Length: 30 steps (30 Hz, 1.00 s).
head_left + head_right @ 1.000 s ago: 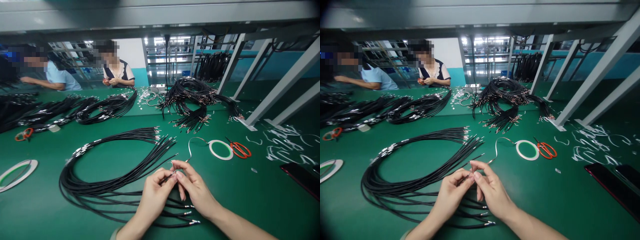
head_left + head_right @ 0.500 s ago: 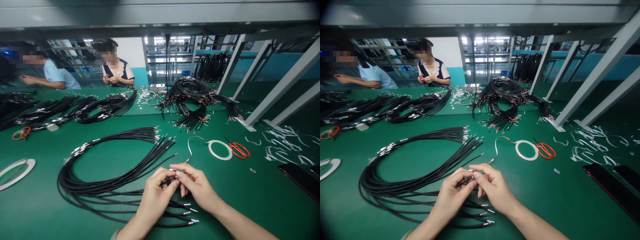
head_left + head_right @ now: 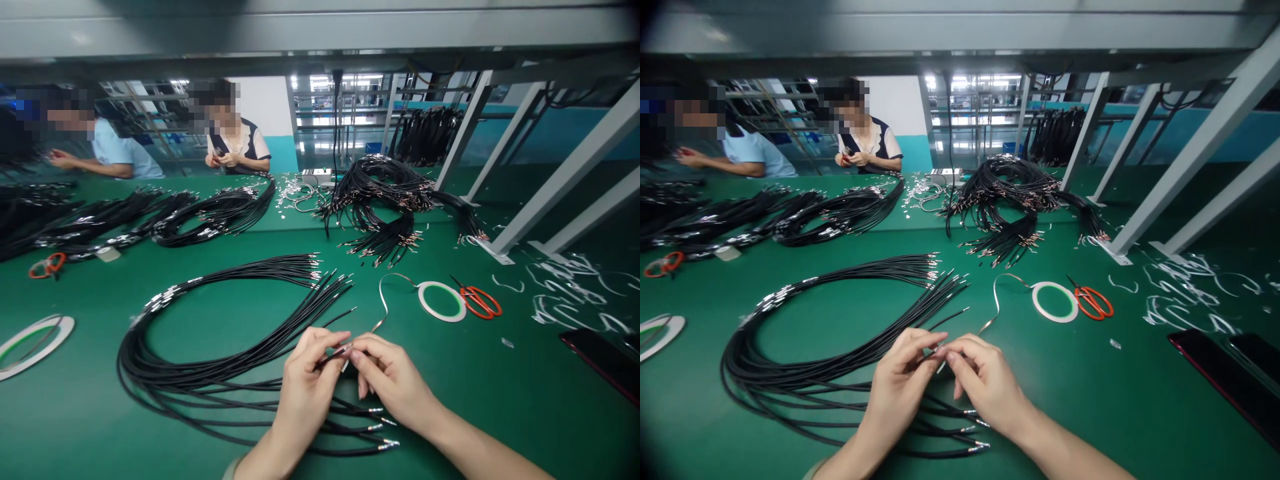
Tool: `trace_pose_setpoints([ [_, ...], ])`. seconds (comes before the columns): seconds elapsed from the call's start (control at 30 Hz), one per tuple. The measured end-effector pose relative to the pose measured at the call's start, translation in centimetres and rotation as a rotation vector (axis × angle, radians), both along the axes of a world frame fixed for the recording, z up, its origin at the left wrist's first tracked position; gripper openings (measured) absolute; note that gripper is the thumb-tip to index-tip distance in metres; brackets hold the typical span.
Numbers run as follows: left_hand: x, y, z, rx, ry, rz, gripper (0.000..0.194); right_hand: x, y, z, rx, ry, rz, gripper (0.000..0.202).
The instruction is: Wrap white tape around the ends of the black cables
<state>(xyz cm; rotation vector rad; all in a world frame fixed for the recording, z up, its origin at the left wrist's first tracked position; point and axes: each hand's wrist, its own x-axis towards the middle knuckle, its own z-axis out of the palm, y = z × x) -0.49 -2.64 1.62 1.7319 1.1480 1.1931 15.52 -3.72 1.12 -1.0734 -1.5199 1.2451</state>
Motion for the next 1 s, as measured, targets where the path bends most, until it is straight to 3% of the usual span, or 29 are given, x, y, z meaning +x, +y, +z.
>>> trace_pose_setpoints([
  [0.2,-0.1,-0.2,0.1,0.025,0.010,-0.009,0.018,0.1,-0.2,0.1,-0.009,-0.053,-0.021,0.030],
  [0.33,0.0,-0.1,0.0,0.040,0.006,-0.025,0.016,0.1,-0.2,-0.2,-0.130,0.104,-0.002,0.045],
  [0.53,0.0,-0.1,-0.3,0.053,-0.012,-0.004,0.016,-0.1,0.2,-0.5,-0.176,0.159,-0.041,0.021],
  [0.67,0.1,-0.1,-0.7,-0.026,-0.015,0.042,0.020,-0.2,0.4,-0.4,-0.219,0.199,-0.054,0.019],
  [0.8,0.2,-0.1,-0.4,-0.150,-0.029,0.082,0.047,0.0,0.7,-0.3,-0.268,0.222,-0.192,0.022],
  [1.0,0.0,0.1,0.3,0.016,0.038,0.008,0.021,0.3,0.5,0.8,-0.237,0.256,-0.401,0.019],
])
